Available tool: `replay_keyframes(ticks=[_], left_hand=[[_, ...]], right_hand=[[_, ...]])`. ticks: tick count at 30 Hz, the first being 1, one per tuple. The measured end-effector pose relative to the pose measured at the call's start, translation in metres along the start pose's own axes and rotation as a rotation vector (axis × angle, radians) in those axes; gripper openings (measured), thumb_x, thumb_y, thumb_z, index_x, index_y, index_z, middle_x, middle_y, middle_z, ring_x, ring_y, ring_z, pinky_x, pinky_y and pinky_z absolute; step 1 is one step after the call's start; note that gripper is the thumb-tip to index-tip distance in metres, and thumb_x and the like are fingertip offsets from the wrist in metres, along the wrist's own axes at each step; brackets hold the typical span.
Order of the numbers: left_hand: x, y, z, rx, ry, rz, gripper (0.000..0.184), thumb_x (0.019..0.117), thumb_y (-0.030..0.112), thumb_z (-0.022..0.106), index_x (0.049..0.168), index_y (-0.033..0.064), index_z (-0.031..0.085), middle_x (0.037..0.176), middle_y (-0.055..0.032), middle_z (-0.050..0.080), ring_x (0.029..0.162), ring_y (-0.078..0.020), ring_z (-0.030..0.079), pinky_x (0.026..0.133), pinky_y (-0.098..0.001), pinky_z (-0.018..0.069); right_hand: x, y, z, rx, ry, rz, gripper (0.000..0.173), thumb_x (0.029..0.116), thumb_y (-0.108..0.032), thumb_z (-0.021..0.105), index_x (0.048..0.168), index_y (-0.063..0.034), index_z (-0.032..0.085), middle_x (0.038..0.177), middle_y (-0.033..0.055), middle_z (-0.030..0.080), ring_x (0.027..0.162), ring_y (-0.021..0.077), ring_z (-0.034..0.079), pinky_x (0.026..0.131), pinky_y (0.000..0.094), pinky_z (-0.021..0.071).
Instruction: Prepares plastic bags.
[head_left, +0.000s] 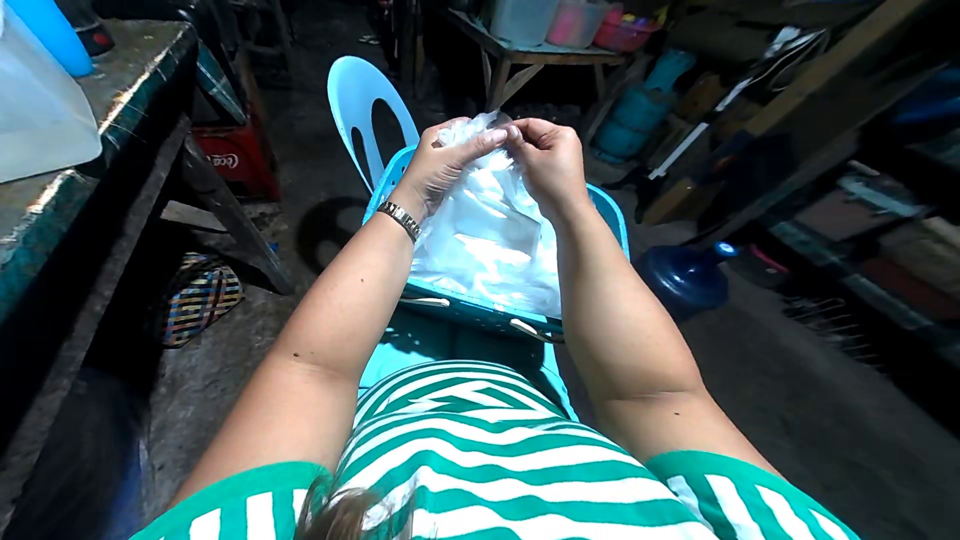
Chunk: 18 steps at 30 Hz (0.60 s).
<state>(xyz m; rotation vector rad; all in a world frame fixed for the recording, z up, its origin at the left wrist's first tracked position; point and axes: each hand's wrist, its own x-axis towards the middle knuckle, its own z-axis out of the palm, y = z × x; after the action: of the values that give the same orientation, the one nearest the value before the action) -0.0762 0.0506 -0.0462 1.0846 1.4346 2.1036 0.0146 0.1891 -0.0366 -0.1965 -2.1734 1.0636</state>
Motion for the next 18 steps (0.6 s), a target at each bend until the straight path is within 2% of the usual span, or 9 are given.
replay_keyframes(ticks=[2, 5, 7, 9, 10, 12, 14, 16, 18], left_hand=[[-0.004, 0.003, -0.002, -0.060, -0.092, -0.002, 0.015, 0.0932, -0.002, 0.064, 0.107, 0.0043, 0.062, 0.091, -0.0005, 0.072, 0.083, -0.0062, 0.069, 0.078, -0.0244, 0.0595], [-0.009, 0.006, -0.002, -0.119, -0.199, -0.017, 0.018, 0.0901, -0.007, 0.060, 0.097, 0.0094, 0.062, 0.084, 0.0030, 0.071, 0.078, -0.0039, 0.068, 0.076, -0.0221, 0.0583], [-0.011, 0.008, -0.002, -0.177, -0.170, -0.023, 0.017, 0.0937, -0.005, 0.054, 0.096, 0.0101, 0.062, 0.081, 0.0034, 0.071, 0.075, -0.0034, 0.068, 0.074, -0.0217, 0.0586], [-0.010, 0.009, -0.003, -0.260, -0.097, -0.037, 0.016, 0.0997, -0.002, 0.049, 0.099, 0.0108, 0.060, 0.080, 0.0035, 0.070, 0.075, -0.0035, 0.068, 0.074, -0.0216, 0.0586], [-0.009, 0.009, -0.004, -0.289, -0.070, -0.053, 0.015, 0.1025, 0.001, 0.048, 0.102, 0.0111, 0.059, 0.082, 0.0033, 0.070, 0.077, -0.0036, 0.068, 0.076, -0.0220, 0.0590], [-0.009, 0.013, -0.003, -0.343, -0.021, -0.102, 0.016, 0.1063, 0.006, 0.045, 0.101, 0.0122, 0.059, 0.081, 0.0028, 0.070, 0.076, -0.0038, 0.069, 0.074, -0.0220, 0.0591], [-0.011, 0.016, -0.003, -0.365, -0.023, -0.107, 0.021, 0.1089, 0.010, 0.041, 0.100, 0.0135, 0.060, 0.081, 0.0037, 0.070, 0.077, -0.0021, 0.069, 0.074, -0.0203, 0.0587], [-0.014, 0.015, -0.005, -0.335, -0.075, -0.091, 0.025, 0.1088, 0.008, 0.037, 0.101, 0.0146, 0.061, 0.084, 0.0062, 0.070, 0.081, 0.0008, 0.068, 0.077, -0.0177, 0.0571], [-0.017, 0.014, -0.006, -0.218, -0.160, -0.096, 0.023, 0.1062, 0.005, 0.041, 0.101, 0.0140, 0.061, 0.085, 0.0077, 0.072, 0.080, 0.0014, 0.069, 0.077, -0.0186, 0.0578]], right_hand=[[0.002, 0.002, -0.001, 0.235, 0.028, 0.048, 0.019, 0.1062, -0.013, 0.052, 0.104, -0.0030, 0.068, 0.085, -0.0018, 0.066, 0.073, 0.0011, 0.060, 0.072, 0.0217, 0.0517], [0.000, -0.008, -0.005, 0.769, 0.058, 0.248, 0.023, 0.1117, -0.014, 0.037, 0.098, -0.0107, 0.056, 0.078, -0.0033, 0.063, 0.070, 0.0055, 0.065, 0.071, 0.0232, 0.0579], [-0.002, -0.013, -0.009, 0.887, 0.004, 0.350, 0.031, 0.1133, -0.025, 0.033, 0.100, -0.0107, 0.057, 0.079, -0.0005, 0.066, 0.072, 0.0090, 0.067, 0.069, 0.0259, 0.0587], [-0.005, -0.011, -0.013, 0.785, -0.207, 0.347, 0.044, 0.1134, -0.037, 0.027, 0.096, -0.0120, 0.059, 0.079, -0.0023, 0.066, 0.073, 0.0068, 0.066, 0.070, 0.0256, 0.0577], [-0.008, -0.008, -0.015, 0.692, -0.352, 0.273, 0.043, 0.1123, -0.034, 0.028, 0.090, -0.0156, 0.060, 0.075, -0.0069, 0.065, 0.068, 0.0020, 0.063, 0.067, 0.0219, 0.0552], [-0.012, -0.004, -0.018, 0.646, -0.521, 0.090, 0.022, 0.0995, -0.017, 0.052, 0.085, -0.0193, 0.068, 0.073, -0.0120, 0.070, 0.063, -0.0037, 0.063, 0.062, 0.0169, 0.0551], [-0.013, 0.000, -0.018, 0.751, -0.465, -0.020, 0.014, 0.0942, -0.012, 0.062, 0.089, -0.0201, 0.071, 0.079, -0.0126, 0.072, 0.071, -0.0037, 0.065, 0.070, 0.0178, 0.0565], [-0.012, -0.001, -0.017, 0.937, -0.306, -0.005, 0.022, 0.1053, -0.011, 0.043, 0.099, -0.0171, 0.063, 0.087, -0.0081, 0.072, 0.082, 0.0017, 0.068, 0.080, 0.0232, 0.0580], [-0.010, -0.010, -0.017, 1.063, -0.191, 0.093, 0.032, 0.1128, -0.017, 0.028, 0.100, -0.0165, 0.058, 0.083, -0.0067, 0.072, 0.078, 0.0027, 0.070, 0.077, 0.0222, 0.0599]])
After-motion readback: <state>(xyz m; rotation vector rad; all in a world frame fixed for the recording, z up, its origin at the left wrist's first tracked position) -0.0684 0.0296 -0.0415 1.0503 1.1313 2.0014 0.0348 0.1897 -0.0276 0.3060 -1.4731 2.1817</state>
